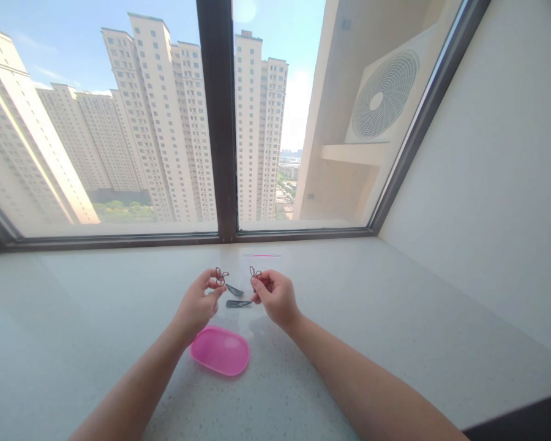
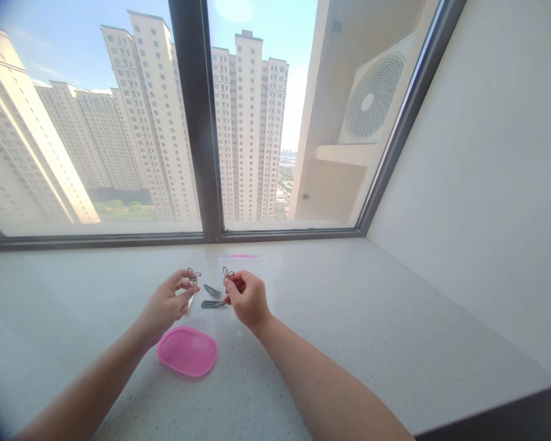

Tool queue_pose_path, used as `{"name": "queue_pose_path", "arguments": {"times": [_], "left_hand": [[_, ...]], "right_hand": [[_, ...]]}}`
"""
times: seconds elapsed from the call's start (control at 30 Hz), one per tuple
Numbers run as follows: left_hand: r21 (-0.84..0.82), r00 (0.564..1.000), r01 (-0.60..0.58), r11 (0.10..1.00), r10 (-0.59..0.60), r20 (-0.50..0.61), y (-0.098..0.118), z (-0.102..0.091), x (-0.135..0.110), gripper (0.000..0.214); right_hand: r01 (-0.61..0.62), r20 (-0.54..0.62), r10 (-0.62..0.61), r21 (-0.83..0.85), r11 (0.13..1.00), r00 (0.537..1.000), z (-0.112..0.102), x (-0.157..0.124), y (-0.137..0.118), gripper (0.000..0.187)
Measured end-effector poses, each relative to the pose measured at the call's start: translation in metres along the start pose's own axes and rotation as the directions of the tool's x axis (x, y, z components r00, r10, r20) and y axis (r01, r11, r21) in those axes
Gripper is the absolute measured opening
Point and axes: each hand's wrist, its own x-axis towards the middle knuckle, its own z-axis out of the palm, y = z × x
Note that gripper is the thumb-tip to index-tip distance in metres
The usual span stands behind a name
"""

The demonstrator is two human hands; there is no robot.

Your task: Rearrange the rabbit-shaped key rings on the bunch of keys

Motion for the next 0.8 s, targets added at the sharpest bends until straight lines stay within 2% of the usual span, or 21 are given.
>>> {"name": "queue_pose_path", "arguments": {"times": [0.23,0.4,0.53,0.67,0.8], "left_hand": [[0.052,1.000,-0.026,0.998,0.025,0.010,-0.004,-0.003,0.002,0.028],[0.277,0.986,-0.146,0.950,0.163,-0.038,-0.012,-0.003,0.002,0.030],[0.386,0.967,-0.241,0.890,0.255,0.015,-0.010,0.000,-0.002,0.037],[0.430,0.961,-0.259,0.865,0.275,0.027,-0.008,0.001,-0.004,0.042],[0.409,0.969,-0.240,0.881,0.242,0.046,-0.009,0.003,-0.005,0.051]], "right_hand": [[0.012,0.009,-0.012,-0.016,1.000,1.000,0.001,-0.001,0.001,0.022],[0.030,0.015,-0.029,-0.011,0.999,0.999,0.000,-0.002,-0.001,0.020],[0.065,0.000,-0.065,-0.019,0.998,0.998,0.001,-0.002,-0.002,0.017],[0.096,-0.029,-0.098,-0.048,0.994,0.995,0.001,-0.002,-0.003,0.015],[0.095,-0.022,-0.097,-0.081,0.992,0.995,0.000,-0.002,0.000,0.016]]}}
